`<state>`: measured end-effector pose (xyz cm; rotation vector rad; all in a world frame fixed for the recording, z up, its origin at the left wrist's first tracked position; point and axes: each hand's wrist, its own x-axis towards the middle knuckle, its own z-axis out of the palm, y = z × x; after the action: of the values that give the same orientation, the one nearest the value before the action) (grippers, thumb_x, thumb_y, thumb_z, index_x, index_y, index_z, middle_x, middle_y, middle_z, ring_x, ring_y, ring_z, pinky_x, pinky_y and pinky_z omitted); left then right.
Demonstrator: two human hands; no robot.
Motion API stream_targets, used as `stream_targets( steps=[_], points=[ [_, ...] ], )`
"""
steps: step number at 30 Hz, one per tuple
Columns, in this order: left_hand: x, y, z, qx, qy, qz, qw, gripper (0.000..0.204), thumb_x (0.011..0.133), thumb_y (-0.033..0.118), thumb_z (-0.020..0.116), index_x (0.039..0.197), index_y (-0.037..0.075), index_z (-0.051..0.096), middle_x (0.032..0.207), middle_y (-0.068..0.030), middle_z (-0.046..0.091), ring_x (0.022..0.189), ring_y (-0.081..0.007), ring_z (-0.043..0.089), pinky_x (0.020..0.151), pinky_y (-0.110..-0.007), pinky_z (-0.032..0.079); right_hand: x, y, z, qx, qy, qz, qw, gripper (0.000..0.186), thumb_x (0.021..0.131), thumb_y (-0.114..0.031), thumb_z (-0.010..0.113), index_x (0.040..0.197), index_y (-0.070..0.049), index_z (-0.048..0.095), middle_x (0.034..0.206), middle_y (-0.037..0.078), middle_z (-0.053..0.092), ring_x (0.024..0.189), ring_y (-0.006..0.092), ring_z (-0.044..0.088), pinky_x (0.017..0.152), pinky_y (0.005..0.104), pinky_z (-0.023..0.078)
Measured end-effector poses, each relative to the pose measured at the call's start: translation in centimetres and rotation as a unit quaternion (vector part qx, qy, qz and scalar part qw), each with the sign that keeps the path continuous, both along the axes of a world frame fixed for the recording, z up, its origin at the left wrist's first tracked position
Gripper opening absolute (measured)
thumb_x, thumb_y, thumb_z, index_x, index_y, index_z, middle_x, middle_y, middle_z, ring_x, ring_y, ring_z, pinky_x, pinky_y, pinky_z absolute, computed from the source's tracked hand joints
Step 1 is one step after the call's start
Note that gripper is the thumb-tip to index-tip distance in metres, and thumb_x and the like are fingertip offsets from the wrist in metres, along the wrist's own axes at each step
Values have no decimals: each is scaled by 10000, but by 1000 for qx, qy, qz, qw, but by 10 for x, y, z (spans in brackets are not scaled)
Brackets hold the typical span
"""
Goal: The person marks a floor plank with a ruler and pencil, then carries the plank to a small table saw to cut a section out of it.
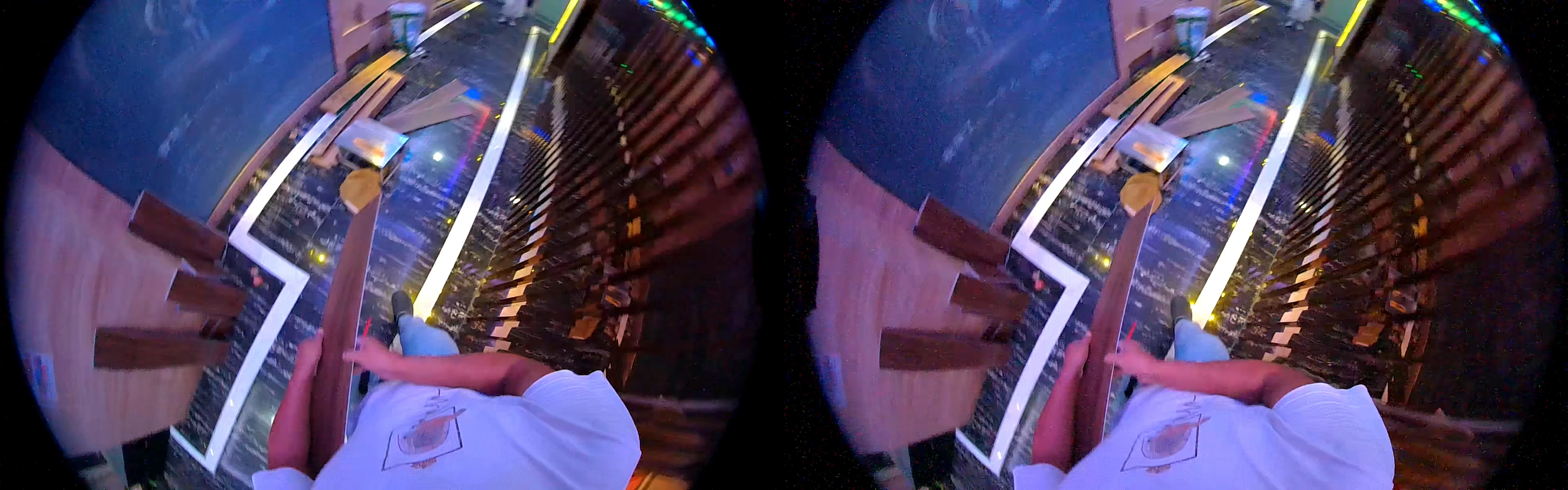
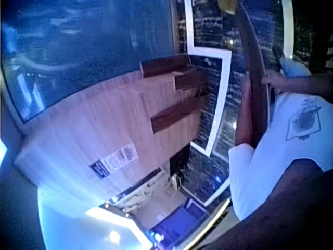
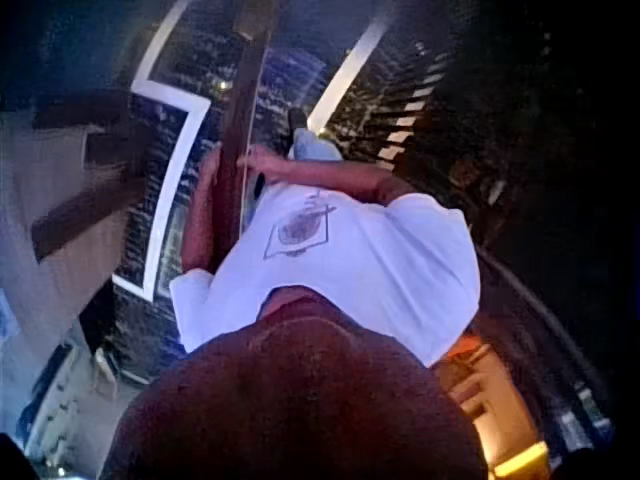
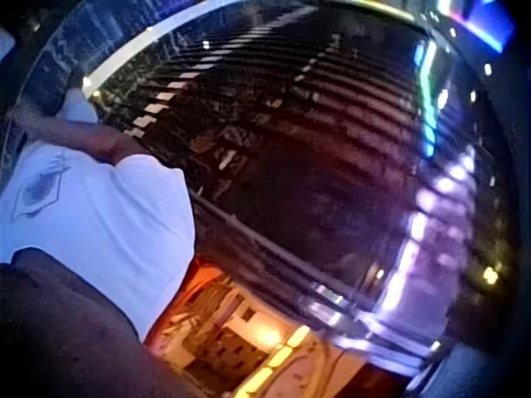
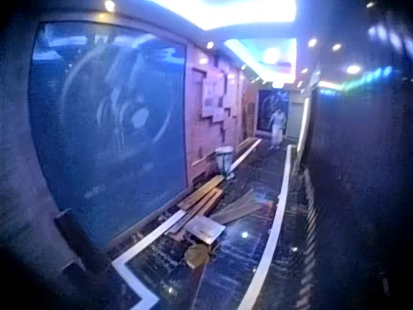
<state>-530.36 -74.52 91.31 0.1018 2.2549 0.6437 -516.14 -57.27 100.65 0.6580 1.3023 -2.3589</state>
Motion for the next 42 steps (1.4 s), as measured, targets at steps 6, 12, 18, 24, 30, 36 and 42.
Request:
stream_targets(
  steps=[6,12,18,24,30,36,42],
  points=[
    [41,-2,-3,84,-104,209,969,648,944,546,465,1082,-56,661,1053,-258,667,1029,-288,645,888,-386,468,-42,114,8,-45,-18,-42,998,299,898,-146,620,1180,-54,590,1069,41,644,965,146,625,764,334,548],
    [30,48,87,15,-10,214,977,593,961,486,482,919,-73,676,851,-239,687,761,-265,656,735,-399,482,-98,186,-16,-18,-47,-33,998,344,885,-138,627,1209,-36,574,1114,61,635,995,173,627,798,351,557],
    [-102,106,88,-90,89,138,982,545,958,464,489,902,-42,683,754,-258,638,666,-355,622,668,-432,472,-202,250,-65,-174,-41,-68,982,365,883,-138,633,1212,-2,554,1147,99,629,1042,223,627,869,390,539],
    [-243,157,20,-49,99,197,974,535,959,455,488,868,-39,674,737,-245,632,661,-378,607,654,-441,461,-345,310,-129,-135,-116,-85,980,358,944,-276,570,1179,-6,569,1103,150,641,1003,249,645,874,392,539],
    [-392,176,-86,-66,107,180,976,481,976,371,481,784,-36,651,658,-167,618,579,-237,538,610,-432,437,-476,449,-326,51,-250,-211,944,334,953,-330,516,1090,-39,609,919,157,666,800,241,664,705,360,549],
    [-484,192,-241,-10,115,240,964,435,968,284,513,676,-30,585,583,-85,564,543,-170,487,524,-383,385,-510,655,-630,304,-230,-231,896,234,905,-297,578,885,-72,639,694,63,601,585,173,574,490,335,438],
    [-524,182,-402,117,143,329,926,433,969,296,513,690,-34,541,632,-30,513,623,-128,442,535,-348,354,-595,749,-742,328,-243,-371,834,407,919,-458,593,726,-101,605,619,-7,528,486,139,480,429,328,376]
  ],
)
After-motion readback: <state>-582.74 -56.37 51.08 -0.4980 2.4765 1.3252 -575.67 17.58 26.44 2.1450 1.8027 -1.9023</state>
